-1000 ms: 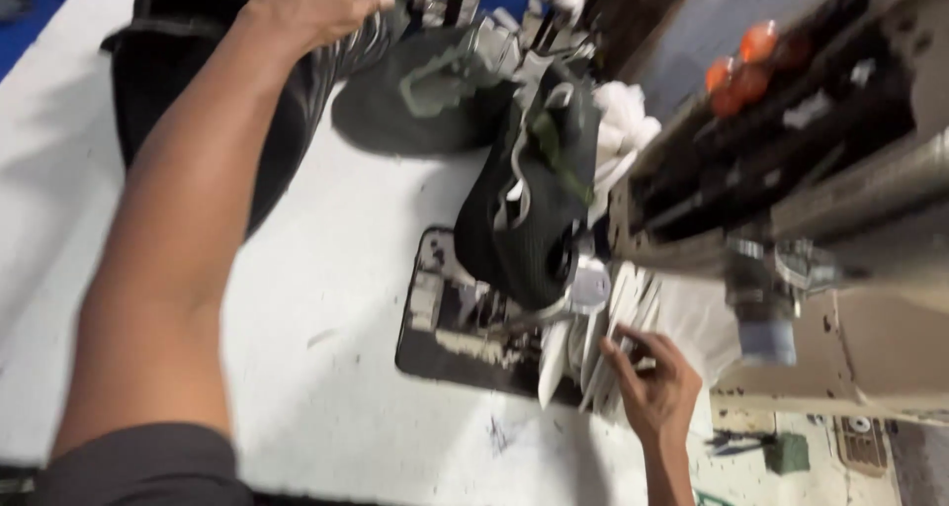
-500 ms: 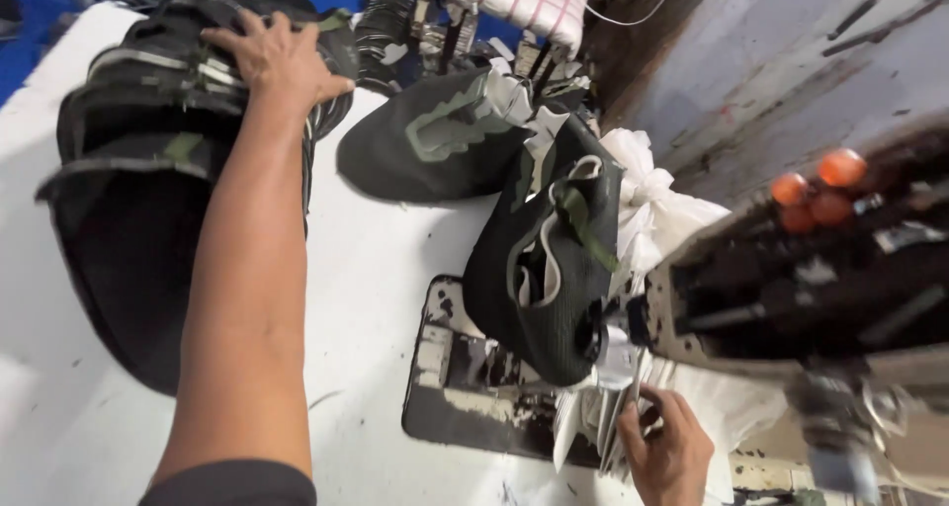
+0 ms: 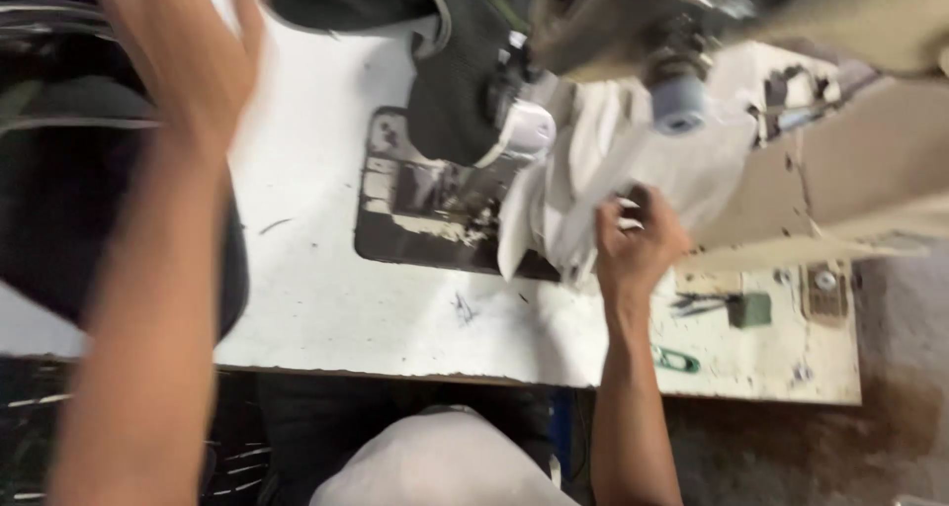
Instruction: The person uses a sewing machine to stitch a white insole onto the bottom of a black slipper. They repeatedly pick up a slipper, align the insole, feed it through the machine, and then place the finished slipper onto a growing stack on the table.
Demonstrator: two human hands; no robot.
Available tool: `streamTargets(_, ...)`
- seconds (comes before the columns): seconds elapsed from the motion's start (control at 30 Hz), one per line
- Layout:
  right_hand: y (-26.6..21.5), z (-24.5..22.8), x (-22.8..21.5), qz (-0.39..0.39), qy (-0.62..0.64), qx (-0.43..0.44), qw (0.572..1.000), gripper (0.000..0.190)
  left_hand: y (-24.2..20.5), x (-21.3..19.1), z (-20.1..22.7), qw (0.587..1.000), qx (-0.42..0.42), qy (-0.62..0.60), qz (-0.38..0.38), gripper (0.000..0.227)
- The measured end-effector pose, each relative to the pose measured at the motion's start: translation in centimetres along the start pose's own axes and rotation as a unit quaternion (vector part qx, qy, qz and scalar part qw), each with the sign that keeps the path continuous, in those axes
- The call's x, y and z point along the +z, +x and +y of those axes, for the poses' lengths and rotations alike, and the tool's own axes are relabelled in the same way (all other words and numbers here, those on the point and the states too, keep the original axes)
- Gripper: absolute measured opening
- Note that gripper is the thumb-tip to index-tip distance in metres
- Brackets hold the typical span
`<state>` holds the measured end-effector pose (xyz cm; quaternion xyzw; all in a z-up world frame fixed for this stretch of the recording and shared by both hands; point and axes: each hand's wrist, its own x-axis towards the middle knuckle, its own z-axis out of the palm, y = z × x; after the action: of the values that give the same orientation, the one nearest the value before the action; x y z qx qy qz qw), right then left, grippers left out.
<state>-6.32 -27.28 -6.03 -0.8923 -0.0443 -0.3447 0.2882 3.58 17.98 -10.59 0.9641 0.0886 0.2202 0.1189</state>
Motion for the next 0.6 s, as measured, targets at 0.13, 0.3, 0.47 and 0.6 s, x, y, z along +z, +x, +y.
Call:
streamTargets(0.13,1.5,-0.7,-0.2,-0.077,0.103,0.080,0.988,0.017,-17.4,-2.4,18.1,0.940,0.215,-0.263,-0.021,0.039)
streamTargets(0.3,2.9,0.0,-0.5,-0.184,0.143,0.058,0.971,0.023,-19.4,-1.2,24.5,0.917,0.313,-0.247,-0.001,0.068)
streamTargets(0.47,3.4,0.6,-1.6,-0.239,0.258,0.194,0.916,0.022,-19.0,1.7,25.1,0.940,0.298,-0.144,-0.080,0.087)
streamTargets(0.6,2.0,1.8,-5.9,-0.191,0.290,0.175,0.921,0.015,-18.6,0.3,25.7,0.943,0.279,-0.139,-0.115,0.095)
